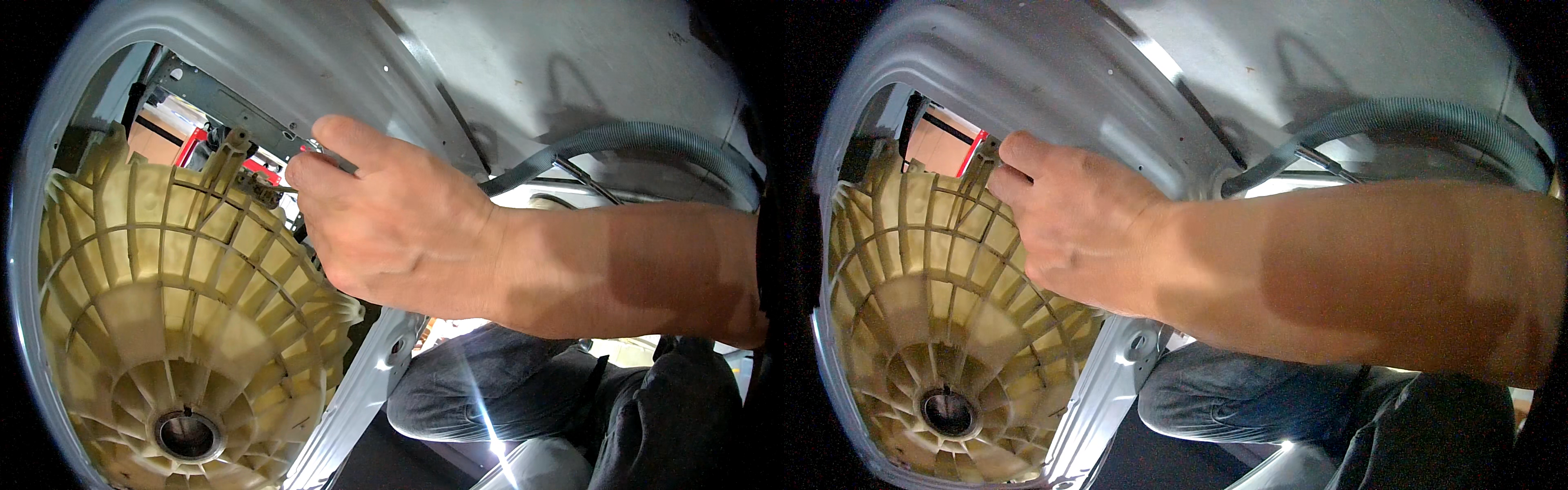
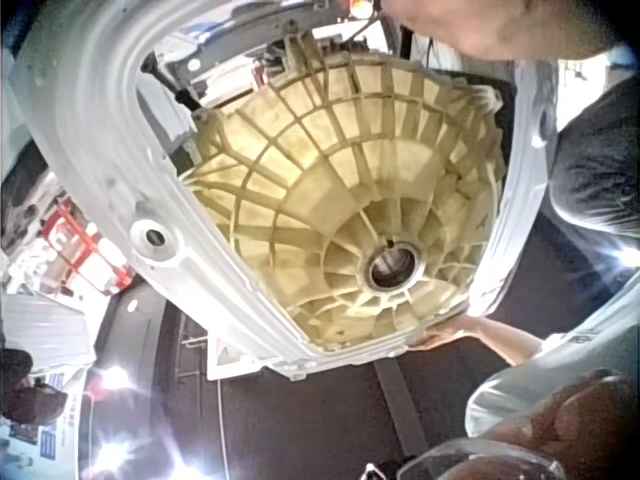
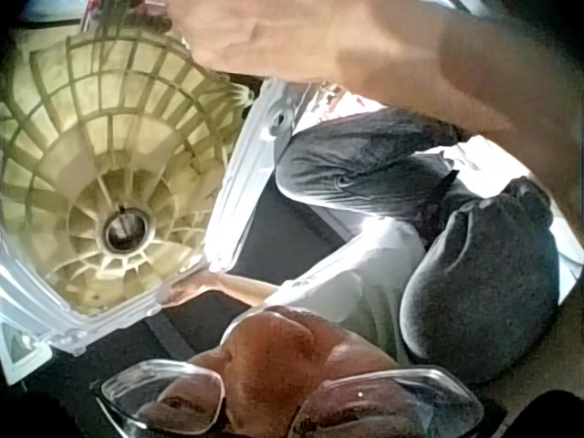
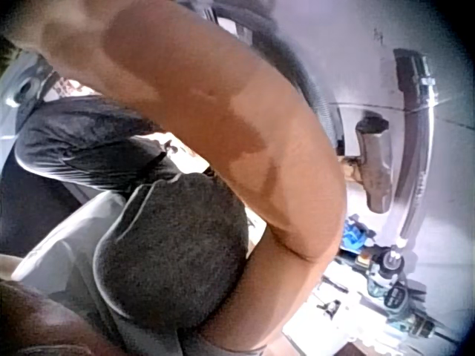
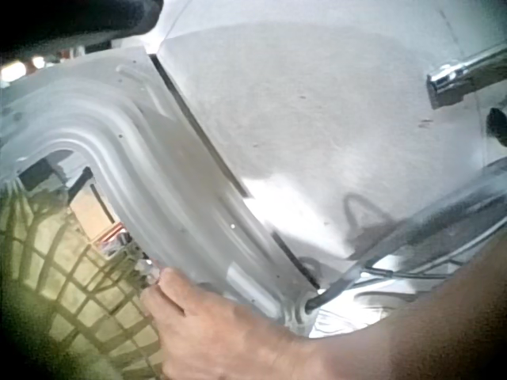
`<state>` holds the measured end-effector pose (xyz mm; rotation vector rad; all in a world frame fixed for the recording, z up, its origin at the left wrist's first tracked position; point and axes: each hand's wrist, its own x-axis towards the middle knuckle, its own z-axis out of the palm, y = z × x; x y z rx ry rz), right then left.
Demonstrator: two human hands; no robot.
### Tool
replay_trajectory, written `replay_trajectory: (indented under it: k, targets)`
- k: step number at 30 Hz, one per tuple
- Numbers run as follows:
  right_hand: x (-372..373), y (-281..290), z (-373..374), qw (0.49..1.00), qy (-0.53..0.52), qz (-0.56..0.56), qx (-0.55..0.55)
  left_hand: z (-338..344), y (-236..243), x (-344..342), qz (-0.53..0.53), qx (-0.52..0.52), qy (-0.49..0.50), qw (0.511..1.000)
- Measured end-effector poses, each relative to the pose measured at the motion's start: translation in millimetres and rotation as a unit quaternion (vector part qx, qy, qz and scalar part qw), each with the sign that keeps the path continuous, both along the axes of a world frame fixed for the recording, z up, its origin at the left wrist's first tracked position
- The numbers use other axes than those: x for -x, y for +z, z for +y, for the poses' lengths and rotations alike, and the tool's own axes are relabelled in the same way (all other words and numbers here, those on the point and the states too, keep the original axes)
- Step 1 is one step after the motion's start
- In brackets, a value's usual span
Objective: The person uses a hammer and a rod to tap parts of a disassembled washing machine drum assembly, then uses a screwdriver to work on internal components while sitting on the floor.
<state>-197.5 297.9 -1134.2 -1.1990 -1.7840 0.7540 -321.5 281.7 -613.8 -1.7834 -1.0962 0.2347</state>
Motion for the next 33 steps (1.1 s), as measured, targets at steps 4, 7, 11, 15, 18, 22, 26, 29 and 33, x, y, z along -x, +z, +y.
replay_trajectory:
  k: [4, 7, 11, 15, 18, 22, 26, 29, 33]
  targets:
    - [-13.0, 4.6, 7.7, 0.998, 0.068, -0.013, 0.012, 0.9, -4.6, -1.5, -0.032, 0.0, -0.007, 0.999]
    - [-17.2, 5.7, 11.5, 0.998, 0.062, -0.008, 0.03, 0.6, -2.2, 0.4, -0.042, 0.007, -0.009, 0.999]
    - [-16.3, 4.9, 8.7, 0.998, 0.04, 0.021, 0.041, 1.1, 7.0, 3.8, 0.034, -0.015, -0.019, 0.999]
    - [-17.3, 5.1, -1.6, 0.995, 0.002, 0.084, 0.052, -0.3, 1.9, 3.1, 0.06, -0.016, -0.027, 0.998]
    - [-11.8, 1.4, -3.2, 0.994, -0.019, 0.1, 0.045, 1.9, -4.9, -1.2, 0.074, -0.017, -0.026, 0.997]
    - [-7.7, 1.5, -0.6, 0.995, -0.029, 0.093, 0.037, 3.4, -11.0, -4.9, 0.08, -0.046, -0.008, 0.996]
    - [-8.1, 1.3, 3.9, 0.997, -0.01, 0.077, 0.024, 1.2, -6.2, -2.1, 0.096, -0.034, -0.019, 0.995]
    - [-4.5, 3.3, 6.5, 0.994, 0.009, 0.106, 0.027, -2.6, 1.0, -2.5, 0.119, -0.037, -0.011, 0.992]
    - [-12.2, 5.3, 2.8, 0.995, 0.009, 0.096, 0.033, 4.9, -8.1, 4.0, 0.112, -0.017, -0.035, 0.993]
